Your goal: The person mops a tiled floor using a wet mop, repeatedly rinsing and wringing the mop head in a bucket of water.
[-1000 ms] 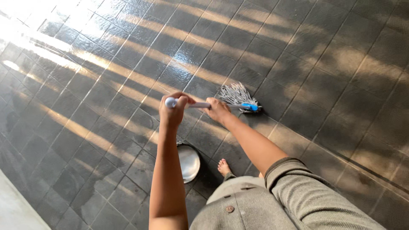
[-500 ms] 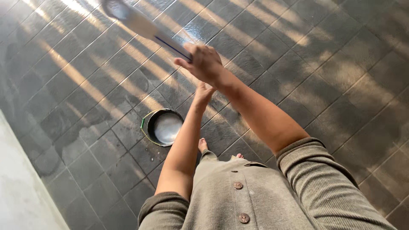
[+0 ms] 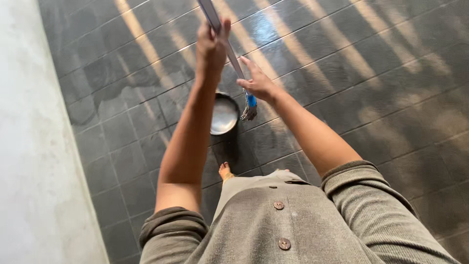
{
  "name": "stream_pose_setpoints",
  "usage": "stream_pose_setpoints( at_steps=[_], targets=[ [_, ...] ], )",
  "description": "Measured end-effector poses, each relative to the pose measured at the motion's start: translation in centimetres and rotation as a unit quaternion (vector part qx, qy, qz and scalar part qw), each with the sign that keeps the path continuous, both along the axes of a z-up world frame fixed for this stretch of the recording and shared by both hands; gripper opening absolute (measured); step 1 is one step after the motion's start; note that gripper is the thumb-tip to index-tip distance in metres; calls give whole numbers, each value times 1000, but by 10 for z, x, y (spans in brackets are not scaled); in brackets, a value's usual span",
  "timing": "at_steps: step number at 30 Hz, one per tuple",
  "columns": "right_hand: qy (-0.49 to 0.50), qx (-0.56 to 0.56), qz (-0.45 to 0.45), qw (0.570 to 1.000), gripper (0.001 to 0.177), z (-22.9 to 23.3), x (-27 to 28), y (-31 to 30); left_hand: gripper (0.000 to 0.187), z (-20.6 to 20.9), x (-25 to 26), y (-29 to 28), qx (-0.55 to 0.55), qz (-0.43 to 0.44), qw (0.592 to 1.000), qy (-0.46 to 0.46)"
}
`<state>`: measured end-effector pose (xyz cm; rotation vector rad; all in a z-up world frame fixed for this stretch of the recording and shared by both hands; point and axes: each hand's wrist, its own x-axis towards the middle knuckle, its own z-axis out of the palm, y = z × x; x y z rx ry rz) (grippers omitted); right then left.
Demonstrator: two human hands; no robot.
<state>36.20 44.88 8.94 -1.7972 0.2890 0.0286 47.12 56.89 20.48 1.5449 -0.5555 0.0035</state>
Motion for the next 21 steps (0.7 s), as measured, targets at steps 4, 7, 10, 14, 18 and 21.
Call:
stream_pose_setpoints(
  at_steps=[4, 7, 10, 14, 18, 21],
  targets=[
    [-196, -69, 0, 978, 56, 20, 46, 81, 23, 75, 30, 81, 24, -28, 998, 47],
    [-138, -12, -43, 989, 35, 27, 78, 129, 29, 82, 54, 123, 35, -31, 998, 50],
    [-145, -15, -53, 988, 29, 16, 100, 160, 22, 68, 72, 148, 44, -32, 998, 38],
    [-158, -74, -54, 983, 46, -24, 122, 188, 25, 8, 84, 162, 65, -28, 997, -40],
    [-160, -81, -27, 983, 63, -65, 128, 220, 26, -94, 96, 177, 97, -26, 992, 78],
    [34, -184, -1, 982, 83, -83, 114, 233, 32, -187, 99, 190, 145, 40, 977, 154]
  ],
)
